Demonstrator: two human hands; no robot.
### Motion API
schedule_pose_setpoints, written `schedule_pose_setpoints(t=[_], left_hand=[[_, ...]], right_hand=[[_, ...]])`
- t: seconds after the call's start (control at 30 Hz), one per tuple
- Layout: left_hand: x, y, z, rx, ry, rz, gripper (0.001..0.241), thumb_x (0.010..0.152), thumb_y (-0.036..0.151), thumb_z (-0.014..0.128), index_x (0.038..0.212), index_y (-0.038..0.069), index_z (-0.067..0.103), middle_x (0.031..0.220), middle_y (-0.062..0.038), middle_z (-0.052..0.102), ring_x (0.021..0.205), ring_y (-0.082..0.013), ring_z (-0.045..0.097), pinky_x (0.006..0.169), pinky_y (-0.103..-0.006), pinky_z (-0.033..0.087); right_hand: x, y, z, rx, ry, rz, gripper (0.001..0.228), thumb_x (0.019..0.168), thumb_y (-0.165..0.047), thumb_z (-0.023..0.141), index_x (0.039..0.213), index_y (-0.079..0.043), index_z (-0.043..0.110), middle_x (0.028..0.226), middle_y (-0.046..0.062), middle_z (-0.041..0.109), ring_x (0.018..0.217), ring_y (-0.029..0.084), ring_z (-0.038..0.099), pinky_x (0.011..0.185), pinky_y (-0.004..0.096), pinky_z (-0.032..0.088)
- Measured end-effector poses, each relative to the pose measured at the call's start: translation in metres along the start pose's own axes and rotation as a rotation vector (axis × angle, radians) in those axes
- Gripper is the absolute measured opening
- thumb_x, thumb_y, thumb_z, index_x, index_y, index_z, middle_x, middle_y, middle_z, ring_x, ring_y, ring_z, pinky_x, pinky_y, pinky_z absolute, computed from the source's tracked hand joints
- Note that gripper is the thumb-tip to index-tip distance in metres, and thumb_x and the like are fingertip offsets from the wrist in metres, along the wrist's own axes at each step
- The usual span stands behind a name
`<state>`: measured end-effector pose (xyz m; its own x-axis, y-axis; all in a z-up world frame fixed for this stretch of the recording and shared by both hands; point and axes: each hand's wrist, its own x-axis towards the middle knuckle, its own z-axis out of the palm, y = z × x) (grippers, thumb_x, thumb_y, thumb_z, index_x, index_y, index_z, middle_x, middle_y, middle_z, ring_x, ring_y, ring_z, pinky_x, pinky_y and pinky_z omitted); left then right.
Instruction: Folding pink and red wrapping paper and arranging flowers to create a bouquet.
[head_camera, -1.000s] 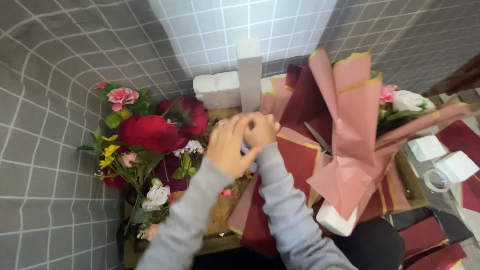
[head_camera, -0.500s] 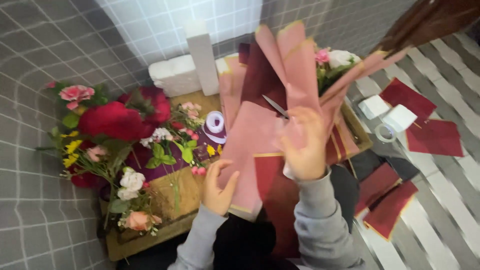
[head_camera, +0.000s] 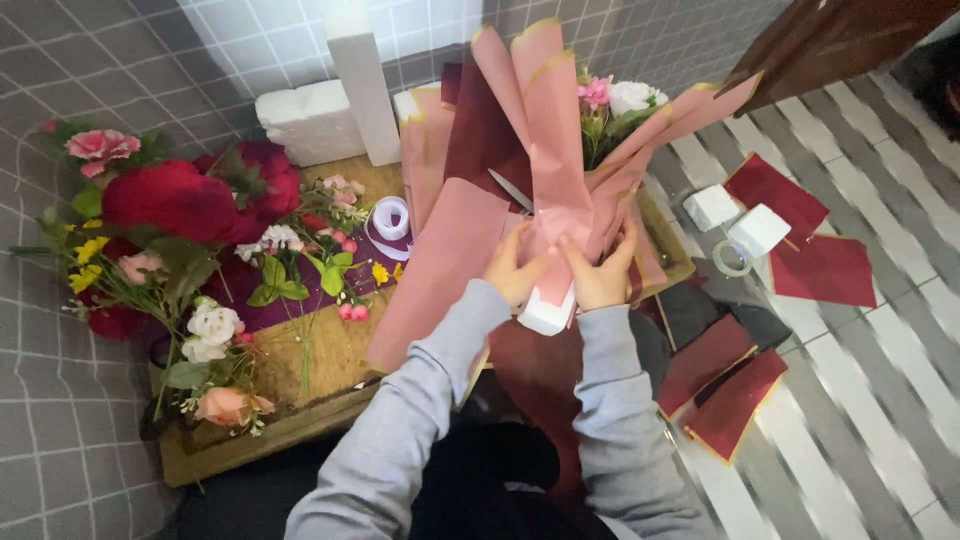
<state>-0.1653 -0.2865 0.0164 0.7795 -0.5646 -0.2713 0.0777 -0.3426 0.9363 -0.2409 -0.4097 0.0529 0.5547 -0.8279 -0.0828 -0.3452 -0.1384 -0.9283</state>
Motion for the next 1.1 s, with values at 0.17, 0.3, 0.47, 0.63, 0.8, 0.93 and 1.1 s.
schedule_pose_setpoints(t=[0.17,0.3,0.47,0.63,0.8,0.93,1.1], left_hand=[[-0.033,0.029,0.018,-0.145,-0.017,0.015,0.096,0.08,0.053,0.08,0.159,0.027,0.031,0.163,-0.021,0.033,0.15,-0.0361,0.033,0.126,-0.0464,0.025],[-0.053,0.054,0.008,-0.161,0.026,0.086,0.094,0.079,0.045,0.082,0.158,0.024,0.035,0.161,-0.025,0.035,0.151,-0.0371,0.032,0.127,-0.0483,0.024],[-0.071,0.049,-0.005,-0.179,0.175,0.45,0.091,0.081,0.035,0.085,0.157,0.024,0.038,0.153,-0.022,0.046,0.144,-0.0344,0.044,0.124,-0.0474,0.03],[-0.114,0.049,-0.051,-0.114,0.319,0.818,0.088,0.082,0.027,0.088,0.155,0.008,0.042,0.148,-0.02,0.05,0.14,-0.0348,0.049,0.121,-0.0465,0.035],[-0.155,0.0,-0.113,0.233,0.599,0.816,0.099,0.07,0.042,0.095,0.146,0.0,0.047,0.139,-0.023,0.055,0.127,-0.0405,0.059,0.11,-0.0524,0.045],[-0.175,-0.076,-0.134,0.139,0.612,0.663,0.103,0.075,0.033,0.092,0.157,0.005,0.036,0.154,-0.022,0.042,0.143,-0.0392,0.043,0.119,-0.0471,0.034],[-0.156,-0.169,-0.141,0.132,0.779,0.587,0.142,0.04,0.051,0.105,0.155,0.005,0.036,0.151,-0.025,0.041,0.141,-0.04,0.043,0.119,-0.0505,0.033]], right_hand=[[0.002,0.032,0.005,0.121,0.022,-0.16,0.113,0.07,-0.03,0.098,0.158,-0.018,0.028,0.16,0.023,0.035,0.151,0.038,0.032,0.128,0.048,0.018],[-0.021,0.003,-0.002,0.174,0.027,-0.194,0.107,0.072,-0.025,0.097,0.156,-0.015,0.032,0.158,0.023,0.039,0.149,0.039,0.036,0.127,0.051,0.022],[-0.036,-0.016,-0.002,0.396,0.03,-0.398,0.114,0.075,-0.01,0.099,0.16,-0.02,0.024,0.162,0.024,0.027,0.149,0.04,0.036,0.125,0.05,0.028],[-0.085,-0.054,0.016,0.612,-0.11,-0.626,0.105,0.086,0.002,0.086,0.163,-0.012,0.016,0.165,0.021,0.025,0.149,0.034,0.04,0.126,0.045,0.032],[-0.136,-0.057,0.082,0.575,-0.264,-0.759,0.106,0.083,-0.016,0.089,0.16,-0.009,0.017,0.163,0.011,0.029,0.149,0.021,0.032,0.13,0.041,0.018],[-0.156,-0.008,0.149,0.707,-0.46,-0.759,0.115,0.076,-0.009,0.092,0.16,-0.005,0.014,0.165,0.009,0.027,0.149,0.021,0.034,0.127,0.037,0.024],[-0.161,0.009,0.183,0.919,-0.743,-0.657,0.132,0.065,0.002,0.094,0.16,-0.007,0.002,0.165,0.013,0.018,0.143,0.029,0.045,0.113,0.04,0.049]])
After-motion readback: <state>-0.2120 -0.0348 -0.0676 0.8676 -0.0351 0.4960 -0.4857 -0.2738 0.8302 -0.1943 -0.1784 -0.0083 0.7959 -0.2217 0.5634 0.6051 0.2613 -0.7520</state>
